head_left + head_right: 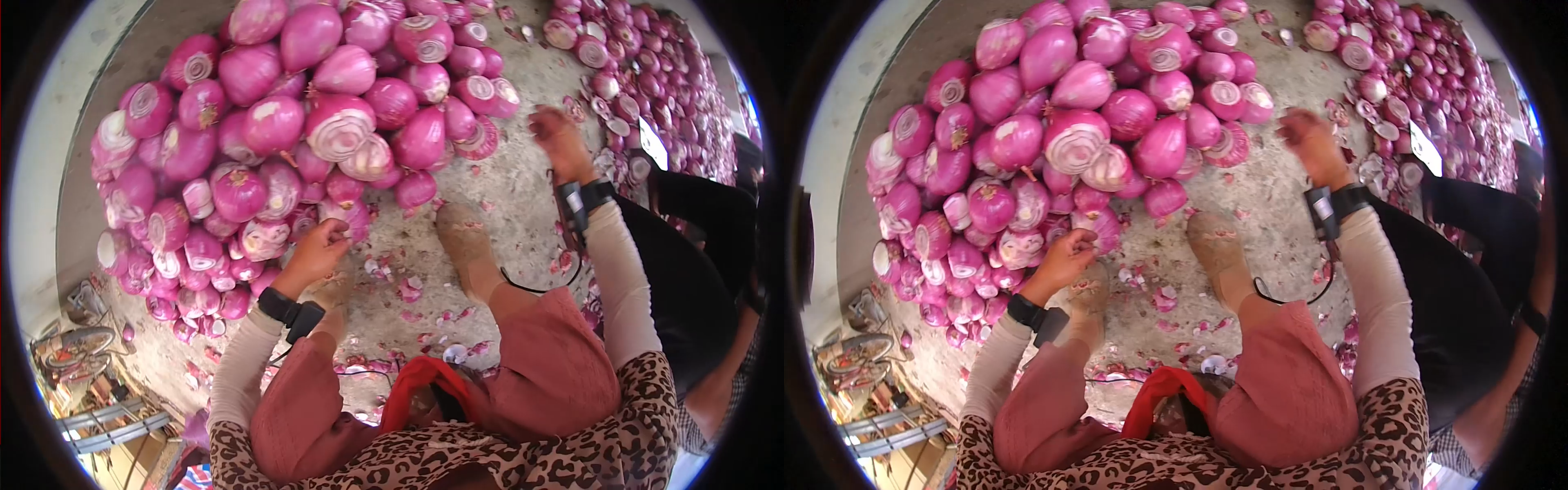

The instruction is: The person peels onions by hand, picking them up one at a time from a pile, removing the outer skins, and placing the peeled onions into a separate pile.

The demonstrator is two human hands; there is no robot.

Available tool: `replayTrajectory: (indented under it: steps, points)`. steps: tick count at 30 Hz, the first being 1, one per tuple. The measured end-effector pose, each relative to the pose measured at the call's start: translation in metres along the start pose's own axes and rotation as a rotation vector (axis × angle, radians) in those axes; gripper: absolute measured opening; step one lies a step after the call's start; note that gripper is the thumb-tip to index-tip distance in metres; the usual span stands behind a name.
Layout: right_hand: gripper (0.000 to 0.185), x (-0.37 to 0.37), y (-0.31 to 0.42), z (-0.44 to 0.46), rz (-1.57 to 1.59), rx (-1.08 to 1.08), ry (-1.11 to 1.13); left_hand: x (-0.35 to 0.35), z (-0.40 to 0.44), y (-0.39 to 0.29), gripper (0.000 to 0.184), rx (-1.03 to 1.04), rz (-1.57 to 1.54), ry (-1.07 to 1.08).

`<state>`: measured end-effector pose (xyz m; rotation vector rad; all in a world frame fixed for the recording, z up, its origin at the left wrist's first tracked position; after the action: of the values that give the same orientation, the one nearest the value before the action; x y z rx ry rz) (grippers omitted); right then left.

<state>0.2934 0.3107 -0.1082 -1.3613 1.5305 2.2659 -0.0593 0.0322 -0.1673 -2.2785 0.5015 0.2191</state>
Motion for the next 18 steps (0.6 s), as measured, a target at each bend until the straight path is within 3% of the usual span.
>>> replayTrajectory:
  steps: [1, 2, 3, 6, 7, 9, 13, 15, 18]
  points:
    - [0.023, 0.03, -0.013, -0.012, 0.623, 0.417, -0.065, -0.001, -0.001, -0.001, 0.029, -0.013, -0.017, -0.008]
    - [0.024, 0.046, -0.004, -0.021, 0.756, 0.69, -0.142, -0.004, -0.001, 0.0, 0.032, -0.027, -0.032, -0.018]
    - [0.027, 0.059, -0.001, -0.021, 0.696, 0.621, -0.104, -0.004, 0.0, 0.001, 0.031, 0.016, -0.015, -0.015]
    - [0.048, 0.057, 0.035, -0.003, 0.052, 0.202, -0.077, 0.002, 0.0, 0.003, 0.03, -0.045, -0.066, 0.038]
    - [0.048, 0.06, 0.039, -0.002, 0.044, 0.206, -0.079, 0.003, 0.0, -0.001, 0.03, -0.039, -0.068, 0.045]
    - [0.069, 0.069, 0.048, 0.0, -0.139, 0.142, -0.052, 0.012, -0.004, 0.0, 0.023, -0.181, -0.093, 0.137]
    - [0.088, 0.089, 0.035, 0.002, -0.25, 0.267, -0.016, 0.013, -0.001, -0.009, 0.022, -0.051, -0.03, 0.112]
    - [0.086, 0.088, 0.03, 0.003, -0.227, 0.263, -0.034, 0.013, -0.005, -0.011, 0.022, -0.163, -0.063, 0.137]
    - [0.083, 0.07, 0.019, 0.014, -0.082, 0.203, -0.124, 0.012, -0.004, -0.009, 0.021, -0.129, -0.072, 0.133]
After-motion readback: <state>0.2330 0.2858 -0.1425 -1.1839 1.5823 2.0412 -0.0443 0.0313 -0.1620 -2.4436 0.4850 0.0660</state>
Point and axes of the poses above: each hand's wrist, its own z-axis towards the middle knuckle, its own x-axis out of the palm, y = z × x, the point moved 10 cm from there along z, towards the middle knuckle, and after that the axes turned 7 degrees about -x, right-handed, at the moved point
